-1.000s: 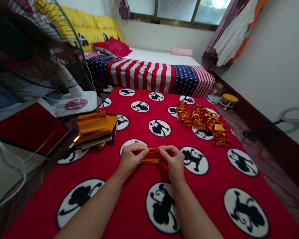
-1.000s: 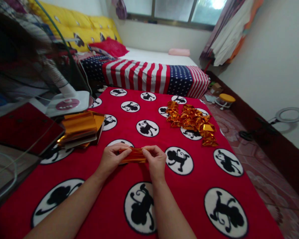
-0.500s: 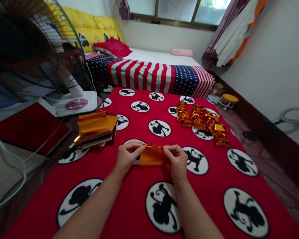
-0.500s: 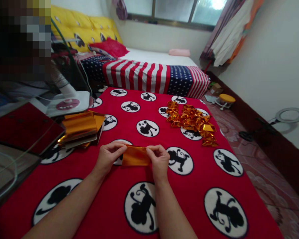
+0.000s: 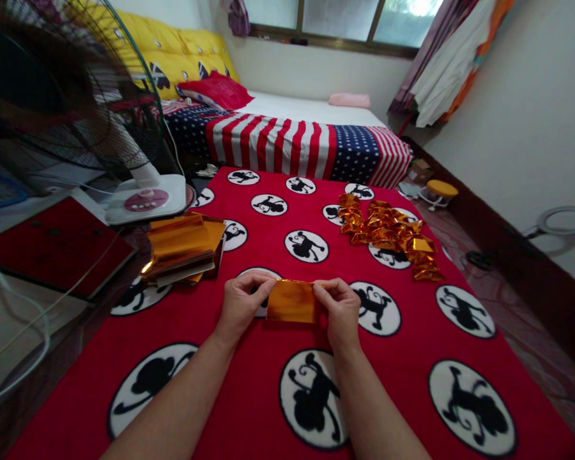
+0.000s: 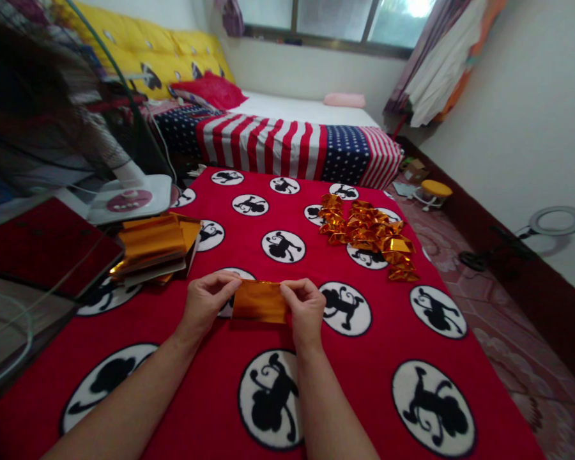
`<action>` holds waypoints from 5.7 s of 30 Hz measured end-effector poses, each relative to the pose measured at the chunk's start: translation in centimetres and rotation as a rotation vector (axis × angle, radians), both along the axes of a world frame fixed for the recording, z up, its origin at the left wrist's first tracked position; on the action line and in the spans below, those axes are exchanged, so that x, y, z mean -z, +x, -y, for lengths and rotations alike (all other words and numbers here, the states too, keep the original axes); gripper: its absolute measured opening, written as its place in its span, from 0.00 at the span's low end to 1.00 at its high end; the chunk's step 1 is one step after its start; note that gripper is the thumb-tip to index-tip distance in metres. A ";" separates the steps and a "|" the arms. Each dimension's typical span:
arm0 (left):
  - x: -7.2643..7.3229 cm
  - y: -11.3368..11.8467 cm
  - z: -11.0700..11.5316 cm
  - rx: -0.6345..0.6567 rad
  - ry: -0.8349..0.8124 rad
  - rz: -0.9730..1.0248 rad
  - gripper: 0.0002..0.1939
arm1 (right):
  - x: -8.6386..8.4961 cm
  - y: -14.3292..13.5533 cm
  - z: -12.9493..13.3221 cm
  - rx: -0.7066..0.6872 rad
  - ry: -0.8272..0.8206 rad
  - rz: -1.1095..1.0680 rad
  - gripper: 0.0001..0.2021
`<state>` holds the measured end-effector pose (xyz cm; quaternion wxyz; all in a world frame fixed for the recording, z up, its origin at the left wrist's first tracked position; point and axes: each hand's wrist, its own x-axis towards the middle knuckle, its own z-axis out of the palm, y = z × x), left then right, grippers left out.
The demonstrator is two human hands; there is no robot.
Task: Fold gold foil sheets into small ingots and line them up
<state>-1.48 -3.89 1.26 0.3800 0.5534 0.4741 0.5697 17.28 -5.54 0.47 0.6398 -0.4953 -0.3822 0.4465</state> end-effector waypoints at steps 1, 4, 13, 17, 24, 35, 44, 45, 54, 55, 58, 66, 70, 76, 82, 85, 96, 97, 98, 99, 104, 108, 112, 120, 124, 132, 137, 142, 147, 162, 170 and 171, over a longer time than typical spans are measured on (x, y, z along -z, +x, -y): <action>0.0 0.0 0.0 -0.007 0.010 -0.012 0.07 | 0.0 0.0 0.0 0.001 -0.003 0.002 0.08; -0.1 0.1 0.1 -0.022 0.024 -0.034 0.08 | 0.1 0.0 0.1 0.002 -0.016 0.010 0.08; -0.1 0.4 0.2 -0.037 0.035 -0.025 0.08 | -0.3 -0.5 0.2 0.038 -0.021 0.027 0.09; -0.2 0.7 0.1 -0.048 0.010 0.024 0.09 | -0.4 -0.6 0.2 0.050 -0.013 0.052 0.08; -0.1 0.9 0.0 -0.047 -0.049 0.055 0.11 | 0.1 -0.5 0.1 0.074 -0.003 0.163 0.08; 0.4 1.0 0.0 -0.085 -0.072 0.182 0.09 | 0.0 -0.9 0.3 0.072 0.014 0.074 0.09; 0.1 1.1 0.1 -0.005 -0.145 0.399 0.10 | 0.0 -1.1 0.4 0.038 0.009 -0.010 0.09; 0.2 1.0 0.0 -0.015 -0.129 0.358 0.09 | 0.0 -1.1 0.4 0.037 0.015 -0.006 0.09; 0.2 0.8 0.2 -0.038 0.137 -0.138 0.09 | -0.1 -2.1 0.8 0.062 0.128 0.121 0.06; 0.1 0.8 0.3 -0.033 0.147 -0.165 0.10 | -0.1 -2.1 0.8 0.073 0.136 0.138 0.06; -0.3 1.0 0.6 -0.036 0.176 -0.219 0.11 | -0.3 -2.0 0.9 0.112 0.157 0.207 0.05; -1.3 1.3 1.1 -0.017 0.251 -0.323 0.03 | -0.4 -2.2 1.2 0.159 0.172 0.310 0.04; -1.5 1.5 1.1 -0.028 0.241 -0.334 0.04 | -0.3 -2.2 1.1 0.161 0.177 0.314 0.05; -0.8 1.3 0.8 0.013 0.151 -0.274 0.12 | -0.3 -2.2 1.1 0.135 0.215 0.294 0.04; -0.5 1.1 0.6 0.096 0.087 -0.218 0.06 | -0.4 -2.1 1.1 0.122 0.213 0.308 0.04; -0.7 1.0 0.5 0.108 0.108 -0.197 0.04 | -0.4 -2.2 1.2 0.115 0.213 0.306 0.03; -0.6 0.9 0.6 0.107 0.143 -0.228 0.03 | -0.3 -2.2 1.2 0.083 0.219 0.271 0.02; -0.6 0.9 0.5 0.112 0.145 -0.234 0.03 | -0.4 -2.3 1.2 0.079 0.222 0.271 0.02; -0.6 0.8 0.5 0.115 0.150 -0.241 0.03 | -0.4 -2.3 1.2 0.076 0.224 0.273 0.02; -0.6 0.8 0.5 0.113 0.157 -0.249 0.04 | -0.3 -2.3 1.2 0.072 0.225 0.276 0.02; -0.8 1.0 0.7 0.096 0.175 -0.277 0.05 | -0.3 -2.3 1.2 0.070 0.230 0.277 0.03; -1.0 1.0 0.8 0.097 0.178 -0.293 0.07 | -0.4 -2.3 1.2 0.057 0.227 0.276 0.03; -1.1 0.9 0.7 0.107 0.179 -0.324 0.07 | -0.4 -2.0 1.1 -0.003 0.169 0.229 0.04; -1.3 0.5 0.4 0.163 0.128 -0.366 0.07 | -0.7 -1.4 0.6 -0.228 0.115 0.231 0.09; -1.4 0.5 0.4 0.213 0.093 -0.386 0.07 | -1.3 -1.3 0.7 -0.305 0.152 0.496 0.04; -0.9 0.7 0.5 0.233 0.083 -0.425 0.06 | -1.3 -1.1 0.6 -0.333 0.177 0.637 0.06; -0.9 0.4 0.3 0.181 0.070 -0.419 0.06 | -0.9 -0.3 0.3 -0.319 0.115 0.581 0.07; -0.9 0.1 0.0 0.112 0.045 -0.374 0.06 | -0.9 0.4 0.3 -0.285 0.044 0.532 0.08; -0.5 0.1 -0.2 0.073 -0.022 -0.394 0.06 | -0.7 0.5 0.2 -0.270 0.020 0.572 0.09; 0.2 0.3 -0.5 0.055 -0.097 -0.439 0.03 | -1.4 0.7 -0.3 -0.157 -0.031 1.019 0.08; 0.3 0.5 -0.5 -0.058 0.010 -0.728 0.03 | -1.5 -0.1 -0.6 -0.100 -0.115 1.150 0.07; 0.3 0.5 -0.6 -0.058 0.008 -0.756 0.03 | -1.5 -0.2 -0.6 -0.098 -0.140 1.154 0.07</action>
